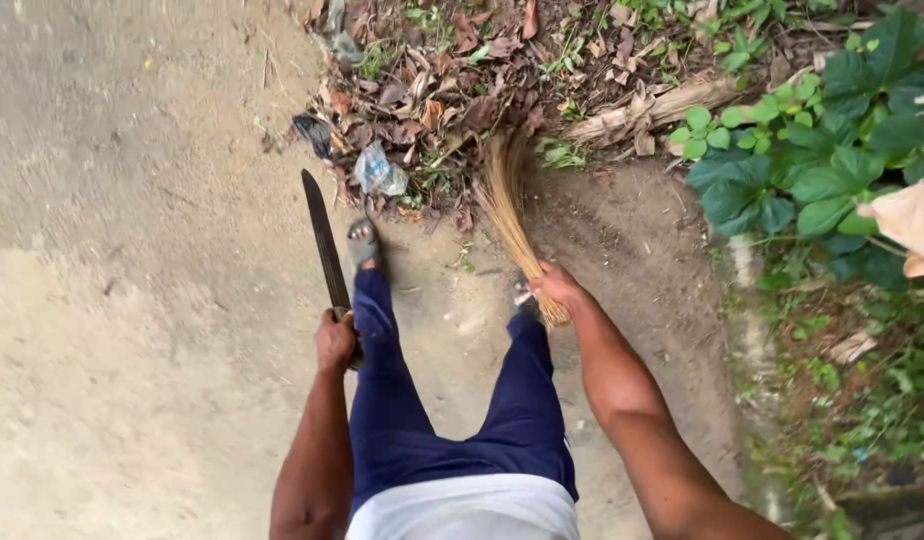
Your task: Sweeping dry leaves and debris from a paved path into a pile using a broom and a machete.
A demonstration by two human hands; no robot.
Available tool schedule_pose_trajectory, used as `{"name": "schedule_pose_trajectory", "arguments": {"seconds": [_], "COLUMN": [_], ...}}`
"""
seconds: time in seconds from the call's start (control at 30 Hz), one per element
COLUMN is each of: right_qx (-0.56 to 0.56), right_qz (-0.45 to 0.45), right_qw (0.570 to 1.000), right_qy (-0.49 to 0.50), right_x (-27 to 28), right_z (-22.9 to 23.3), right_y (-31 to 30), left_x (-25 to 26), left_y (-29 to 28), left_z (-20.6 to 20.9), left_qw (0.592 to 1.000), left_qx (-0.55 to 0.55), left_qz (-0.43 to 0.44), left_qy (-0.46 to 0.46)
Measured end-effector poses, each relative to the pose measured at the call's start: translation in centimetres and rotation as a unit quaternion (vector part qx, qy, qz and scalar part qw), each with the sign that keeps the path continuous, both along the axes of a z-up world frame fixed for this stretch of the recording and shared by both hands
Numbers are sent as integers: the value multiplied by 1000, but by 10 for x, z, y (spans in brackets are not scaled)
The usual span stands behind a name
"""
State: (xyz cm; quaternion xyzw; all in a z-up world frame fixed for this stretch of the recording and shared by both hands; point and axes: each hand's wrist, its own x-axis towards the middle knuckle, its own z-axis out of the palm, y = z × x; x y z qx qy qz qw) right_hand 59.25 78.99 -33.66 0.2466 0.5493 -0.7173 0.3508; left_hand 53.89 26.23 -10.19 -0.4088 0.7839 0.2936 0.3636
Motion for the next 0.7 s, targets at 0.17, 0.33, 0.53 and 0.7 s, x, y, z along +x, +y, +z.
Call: {"name": "schedule_pose_trajectory", "arguments": {"seconds": [0.17,0.33,0.53,0.7], "right_qx": [199,206,129,66], "right_qz": [-136,-260,-404,-445], "right_qw": [958,930,898,880], "right_qy": [-153,-158,-112,-153], "right_x": [40,54,-29,-62], "right_z": [171,281,297,320], "right_y": [-94,-168,-303,-338], "left_x": [-36,-64,-76,-70], "left_y": [-58,-61,37,94], "left_z": [31,102,79,61], "left_qw": [996,980,933,879], "left_qx": [20,106,340,459], "left_qz": [-77,-165,-97,-44], "left_qy": [-34,-26,-70,-123]}}
